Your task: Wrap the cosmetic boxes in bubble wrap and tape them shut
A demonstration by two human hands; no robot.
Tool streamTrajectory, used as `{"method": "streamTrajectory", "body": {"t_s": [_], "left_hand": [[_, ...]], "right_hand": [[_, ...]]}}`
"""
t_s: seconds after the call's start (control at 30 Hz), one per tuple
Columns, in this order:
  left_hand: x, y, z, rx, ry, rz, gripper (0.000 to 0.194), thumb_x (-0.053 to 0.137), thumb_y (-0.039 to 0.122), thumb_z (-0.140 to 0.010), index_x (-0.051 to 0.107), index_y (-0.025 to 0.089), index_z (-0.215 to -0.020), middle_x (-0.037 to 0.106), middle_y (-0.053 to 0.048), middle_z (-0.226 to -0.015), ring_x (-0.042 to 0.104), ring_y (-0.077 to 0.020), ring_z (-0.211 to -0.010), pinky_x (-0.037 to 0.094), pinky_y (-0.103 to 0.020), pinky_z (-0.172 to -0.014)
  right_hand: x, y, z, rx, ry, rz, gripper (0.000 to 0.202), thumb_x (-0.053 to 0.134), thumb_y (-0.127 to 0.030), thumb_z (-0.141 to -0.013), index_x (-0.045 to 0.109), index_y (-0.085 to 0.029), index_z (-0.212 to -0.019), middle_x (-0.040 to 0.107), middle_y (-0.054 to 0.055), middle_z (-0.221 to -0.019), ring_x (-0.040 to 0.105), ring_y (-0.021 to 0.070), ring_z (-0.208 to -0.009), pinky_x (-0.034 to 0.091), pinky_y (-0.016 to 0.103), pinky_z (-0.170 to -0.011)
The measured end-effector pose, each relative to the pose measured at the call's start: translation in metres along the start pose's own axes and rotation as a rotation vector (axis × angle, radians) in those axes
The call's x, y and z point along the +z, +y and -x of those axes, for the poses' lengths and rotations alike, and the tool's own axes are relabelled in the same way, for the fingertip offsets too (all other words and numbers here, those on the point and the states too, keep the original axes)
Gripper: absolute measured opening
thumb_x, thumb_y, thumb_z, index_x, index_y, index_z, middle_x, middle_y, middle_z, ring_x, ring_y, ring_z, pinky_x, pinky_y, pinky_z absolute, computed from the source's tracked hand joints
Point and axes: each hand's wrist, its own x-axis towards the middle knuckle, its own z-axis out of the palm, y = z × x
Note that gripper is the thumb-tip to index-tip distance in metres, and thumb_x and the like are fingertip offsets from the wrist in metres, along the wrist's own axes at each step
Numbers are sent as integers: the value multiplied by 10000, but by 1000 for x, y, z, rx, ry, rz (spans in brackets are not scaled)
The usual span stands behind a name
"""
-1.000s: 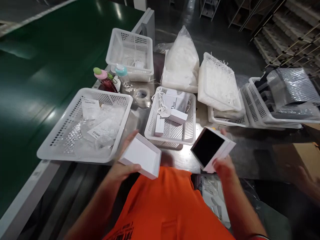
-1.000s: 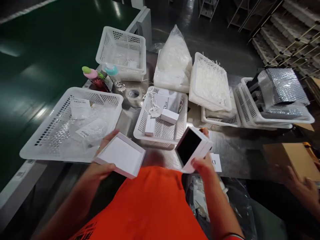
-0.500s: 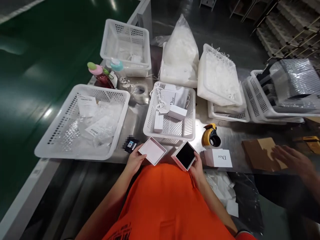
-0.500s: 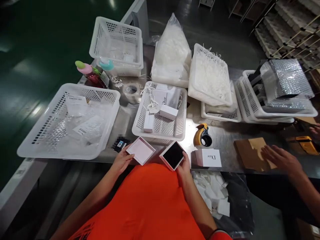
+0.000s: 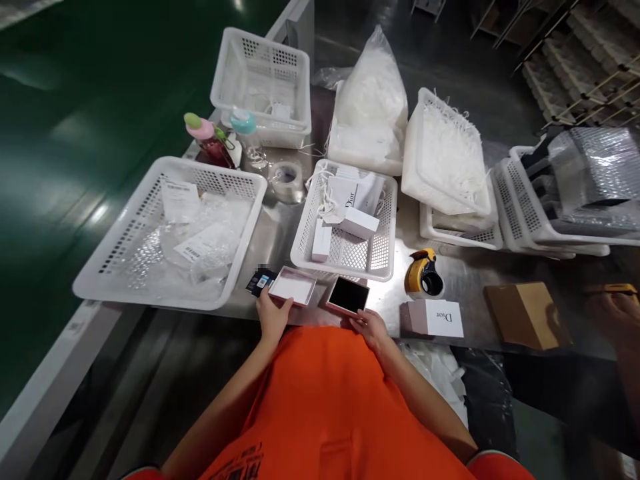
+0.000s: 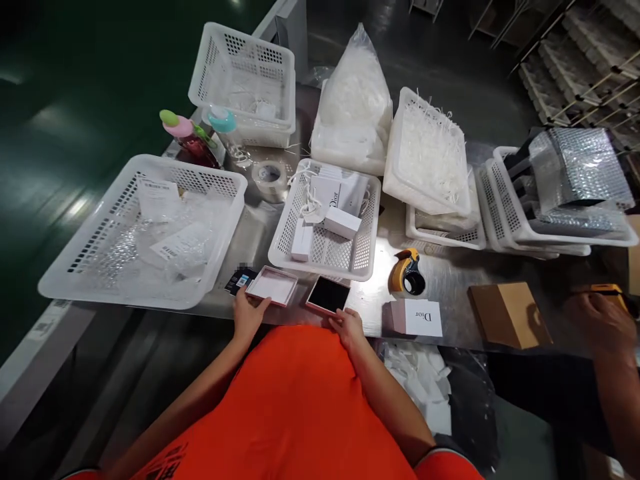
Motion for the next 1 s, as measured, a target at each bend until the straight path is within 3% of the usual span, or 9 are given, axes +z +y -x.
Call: {"method": "streamTrajectory", "body": {"t_s": [0.07, 0.1, 0.2, 0.3, 0.37, 0.47, 0.57, 0.9, 1.0], "left_hand": [[-4, 4, 11, 189, 71, -299, 658, 727, 300, -817, 486, 141, -1409, 444, -237, -1513, 426, -406, -1415, 375, -613, -1145], [-5, 7, 17, 282, 42, -407, 609, 700, 314, -846, 512, 151, -1402, 415, -234, -1545, 405, -414, -1430, 365, -615, -1146], [2, 22, 25, 581, -330, -616, 589, 697, 299, -852, 538, 199, -1411, 462, -189, -1557, 455, -373, -1408, 366, -568, -1156], [16, 40, 22, 749, -652, -771, 855, 800, 282, -756, 422, 177, -1516, 423, -204, -1605, 374, -377, -1482, 226, -616, -1224], [23, 48, 17, 766, -709, -846, 947, 835, 283, -719, 383, 153, -1540, 407, -221, -1612, 295, -396, -1522, 123, -663, -1235], [26, 55, 11, 783, -729, -878, 948, 850, 291, -706, 404, 156, -1531, 446, -213, -1584, 280, -411, -1520, 84, -683, -1230], [25, 58, 9, 777, -752, -872, 940, 860, 297, -694, 426, 170, -1518, 497, -197, -1540, 332, -420, -1480, 116, -682, -1221], [28, 57, 9, 728, -765, -883, 941, 812, 184, -683, 391, 198, -1525, 486, -180, -1541, 374, -389, -1433, 162, -655, -1202], [29, 59, 9, 718, -773, -890, 937, 816, 201, -681, 398, 197, -1520, 485, -181, -1541, 385, -387, -1422, 165, -645, -1203]], "right_hand": [[9, 5, 2, 60, 45, 113, 400, 782, -264, -629, 411, -257, -779, 547, -50, -658, 640, 164, -619, 598, 319, -615], [11, 6, 3, 70, 58, 179, 366, 762, -243, -639, 428, -251, -788, 563, -35, -674, 649, 177, -632, 592, 329, -619], [16, 2, 7, 23, 100, 371, 263, 723, -211, -664, 505, -227, -809, 619, 31, -795, 674, 235, -797, 580, 375, -730], [23, -11, 10, -161, 121, 565, 215, 712, -178, -698, 608, -198, -886, 645, 111, -1055, 601, 288, -1106, 499, 413, -968], [32, -23, 11, -404, -4, 885, 204, 666, -167, -787, 670, -186, -990, 642, 131, -1161, 559, 290, -1166, 444, 419, -1025], [50, -36, 7, -750, -374, 1552, 232, 546, -168, -931, 710, -183, -1095, 685, 124, -1138, 580, 271, -1114, 439, 408, -990], [67, -41, 2, -827, -555, 1891, 269, 483, -182, -992, 714, -158, -1128, 706, 126, -1122, 602, 270, -1106, 456, 396, -957], [92, -36, 6, -764, -565, 1990, 412, 366, -74, -978, 626, -27, -1293, 678, 254, -1152, 649, 314, -1085, 558, 383, -776], [97, -36, 3, -770, -575, 1956, 469, 387, -72, -954, 541, -3, -1391, 666, 274, -1181, 644, 330, -1106, 564, 404, -795]]}}
